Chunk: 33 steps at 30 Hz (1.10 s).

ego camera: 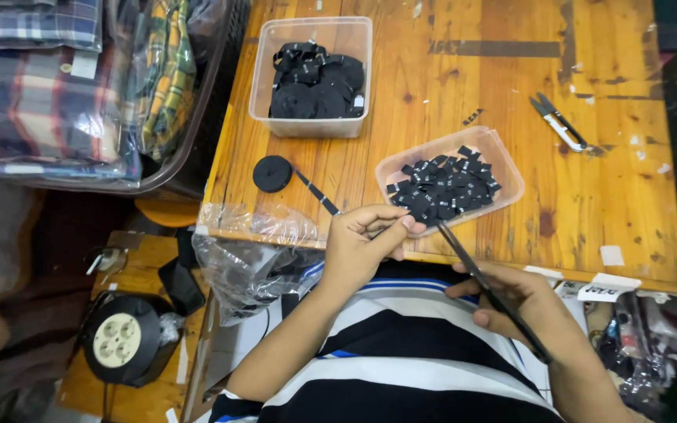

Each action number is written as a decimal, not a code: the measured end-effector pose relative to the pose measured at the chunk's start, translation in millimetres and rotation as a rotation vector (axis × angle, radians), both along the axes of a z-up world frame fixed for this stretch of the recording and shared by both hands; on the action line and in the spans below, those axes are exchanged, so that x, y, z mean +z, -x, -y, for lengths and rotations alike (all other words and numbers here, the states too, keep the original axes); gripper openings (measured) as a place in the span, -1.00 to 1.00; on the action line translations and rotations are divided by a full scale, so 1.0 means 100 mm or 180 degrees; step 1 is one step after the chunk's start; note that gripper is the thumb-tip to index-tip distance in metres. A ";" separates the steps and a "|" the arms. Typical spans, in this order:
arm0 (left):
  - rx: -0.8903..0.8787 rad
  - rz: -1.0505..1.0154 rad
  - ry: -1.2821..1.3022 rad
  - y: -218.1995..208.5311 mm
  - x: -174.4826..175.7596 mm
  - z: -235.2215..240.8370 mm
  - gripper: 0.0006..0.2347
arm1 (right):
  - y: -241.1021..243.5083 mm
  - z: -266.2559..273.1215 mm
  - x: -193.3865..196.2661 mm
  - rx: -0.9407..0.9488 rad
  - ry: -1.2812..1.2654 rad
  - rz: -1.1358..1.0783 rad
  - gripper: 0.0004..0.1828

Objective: Cutting a roll of black fabric strap into small, uniform segments using scissors at a workbench.

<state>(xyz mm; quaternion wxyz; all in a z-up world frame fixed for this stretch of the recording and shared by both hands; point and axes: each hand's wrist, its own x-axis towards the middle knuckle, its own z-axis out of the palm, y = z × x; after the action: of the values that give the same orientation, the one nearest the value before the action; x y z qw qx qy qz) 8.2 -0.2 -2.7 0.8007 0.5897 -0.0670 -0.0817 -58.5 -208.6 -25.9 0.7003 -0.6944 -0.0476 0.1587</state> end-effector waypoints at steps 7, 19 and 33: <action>-0.0241 -0.0343 0.0073 -0.03 0.01 -0.01 -0.91 | -0.04 -0.10 0.08 -0.0062 0.0143 -0.0232 -0.27; -0.0464 -0.0492 0.0104 -0.15 -0.09 -0.09 -0.89 | -0.10 -0.28 0.20 -0.0342 0.0037 -0.0106 -0.09; -0.0853 -0.0421 0.0023 -0.18 0.02 -0.09 -0.92 | -0.09 -0.30 0.09 -0.0465 -0.0009 0.0033 -0.09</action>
<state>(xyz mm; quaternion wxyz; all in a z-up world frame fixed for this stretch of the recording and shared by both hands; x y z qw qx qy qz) 26.5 9.3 -0.5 0.7874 0.5659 -0.0925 -0.2263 -50.0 -178.7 -17.2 0.7107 -0.6958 -0.0006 0.1036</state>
